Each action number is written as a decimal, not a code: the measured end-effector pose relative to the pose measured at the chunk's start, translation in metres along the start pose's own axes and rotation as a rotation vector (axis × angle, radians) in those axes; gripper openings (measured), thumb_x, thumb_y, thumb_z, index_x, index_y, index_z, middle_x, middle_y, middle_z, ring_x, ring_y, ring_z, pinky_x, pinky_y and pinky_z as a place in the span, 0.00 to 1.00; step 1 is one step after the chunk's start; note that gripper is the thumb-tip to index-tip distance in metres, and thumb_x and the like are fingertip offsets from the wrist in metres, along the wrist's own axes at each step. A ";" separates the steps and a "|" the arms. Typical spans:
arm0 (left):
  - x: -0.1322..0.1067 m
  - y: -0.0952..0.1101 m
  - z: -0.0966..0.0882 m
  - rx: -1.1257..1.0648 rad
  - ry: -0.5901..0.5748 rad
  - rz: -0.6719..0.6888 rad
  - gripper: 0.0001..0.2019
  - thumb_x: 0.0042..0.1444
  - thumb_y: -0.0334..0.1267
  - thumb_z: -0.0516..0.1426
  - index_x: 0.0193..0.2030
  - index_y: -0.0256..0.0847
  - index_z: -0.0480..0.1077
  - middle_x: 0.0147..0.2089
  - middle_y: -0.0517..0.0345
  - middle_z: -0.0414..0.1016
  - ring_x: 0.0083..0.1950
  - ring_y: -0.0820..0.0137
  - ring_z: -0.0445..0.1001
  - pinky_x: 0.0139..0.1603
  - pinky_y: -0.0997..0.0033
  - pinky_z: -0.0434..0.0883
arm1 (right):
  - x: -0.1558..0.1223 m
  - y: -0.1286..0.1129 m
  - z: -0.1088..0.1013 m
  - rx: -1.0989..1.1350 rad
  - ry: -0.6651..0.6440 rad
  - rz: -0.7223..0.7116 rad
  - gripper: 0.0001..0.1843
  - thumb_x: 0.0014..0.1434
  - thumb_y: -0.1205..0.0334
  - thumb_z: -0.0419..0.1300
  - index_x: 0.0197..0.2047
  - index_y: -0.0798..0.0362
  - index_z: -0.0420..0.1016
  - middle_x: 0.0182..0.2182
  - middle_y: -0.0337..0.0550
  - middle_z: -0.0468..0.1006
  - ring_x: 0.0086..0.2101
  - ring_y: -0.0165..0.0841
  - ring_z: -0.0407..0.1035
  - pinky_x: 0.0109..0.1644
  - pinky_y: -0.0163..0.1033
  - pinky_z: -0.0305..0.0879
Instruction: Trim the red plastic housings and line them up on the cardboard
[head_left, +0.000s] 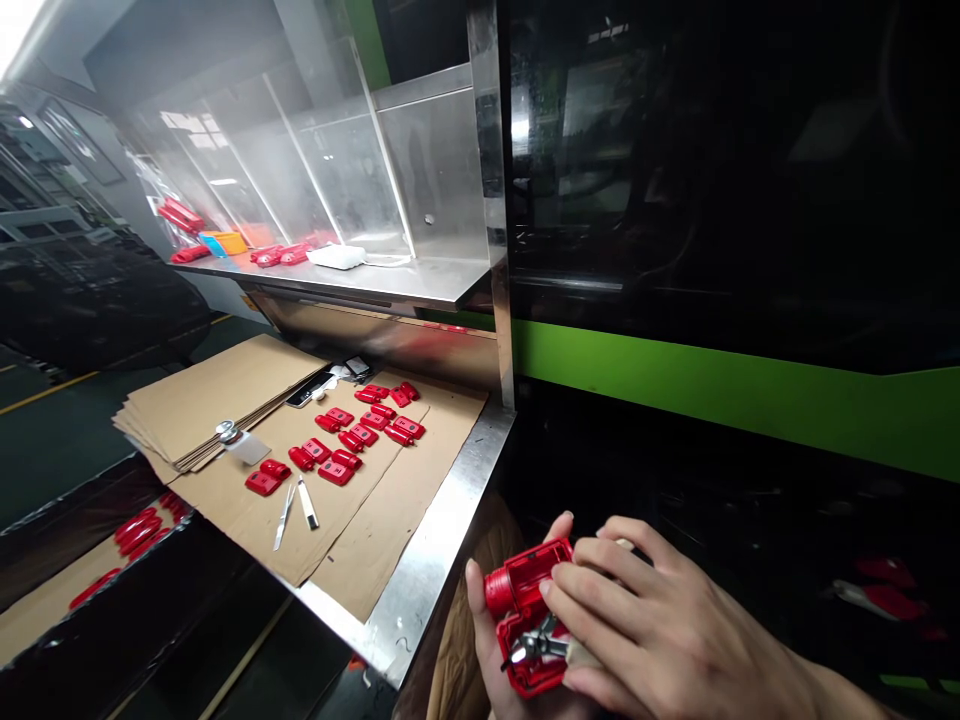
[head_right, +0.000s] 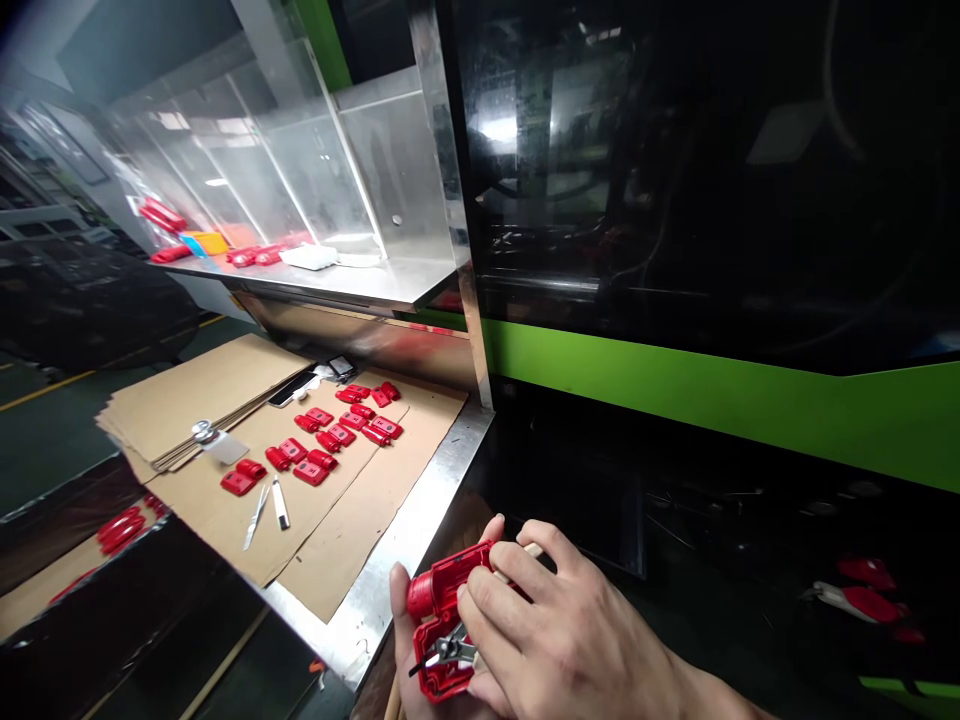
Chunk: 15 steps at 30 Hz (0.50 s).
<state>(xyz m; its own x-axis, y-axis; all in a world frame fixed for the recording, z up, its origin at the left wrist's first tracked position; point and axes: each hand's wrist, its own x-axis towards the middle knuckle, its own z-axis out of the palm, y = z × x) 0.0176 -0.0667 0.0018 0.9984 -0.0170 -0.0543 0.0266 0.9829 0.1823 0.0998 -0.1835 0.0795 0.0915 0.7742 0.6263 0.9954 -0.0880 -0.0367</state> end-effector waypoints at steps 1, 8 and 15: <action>0.000 -0.001 0.003 -0.015 -0.021 -0.003 0.44 0.57 0.70 0.50 0.67 0.35 0.64 0.50 0.43 0.79 0.53 0.61 0.76 0.62 0.64 0.69 | 0.000 0.000 0.000 -0.011 -0.006 -0.009 0.15 0.73 0.58 0.53 0.46 0.58 0.78 0.37 0.40 0.80 0.40 0.34 0.70 0.51 0.47 0.60; 0.001 -0.012 0.010 -0.238 -0.013 0.026 0.41 0.65 0.65 0.37 0.62 0.31 0.70 0.57 0.39 0.77 0.58 0.63 0.75 0.63 0.69 0.65 | -0.001 0.002 0.002 0.023 -0.118 -0.042 0.12 0.68 0.63 0.58 0.32 0.58 0.74 0.27 0.38 0.71 0.29 0.33 0.61 0.31 0.44 0.55; 0.004 -0.004 -0.008 -0.088 -0.038 0.156 0.40 0.63 0.67 0.37 0.66 0.39 0.67 0.57 0.39 0.77 0.58 0.54 0.74 0.70 0.48 0.59 | -0.019 0.011 -0.008 0.148 -0.099 0.152 0.18 0.68 0.48 0.58 0.48 0.56 0.70 0.40 0.44 0.74 0.38 0.36 0.67 0.42 0.43 0.65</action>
<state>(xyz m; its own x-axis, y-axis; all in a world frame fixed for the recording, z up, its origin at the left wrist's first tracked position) 0.0207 -0.0695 -0.0070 0.9913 0.1318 0.0050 -0.1316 0.9864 0.0989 0.1089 -0.2040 0.0736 0.2361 0.8171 0.5259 0.9623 -0.1213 -0.2435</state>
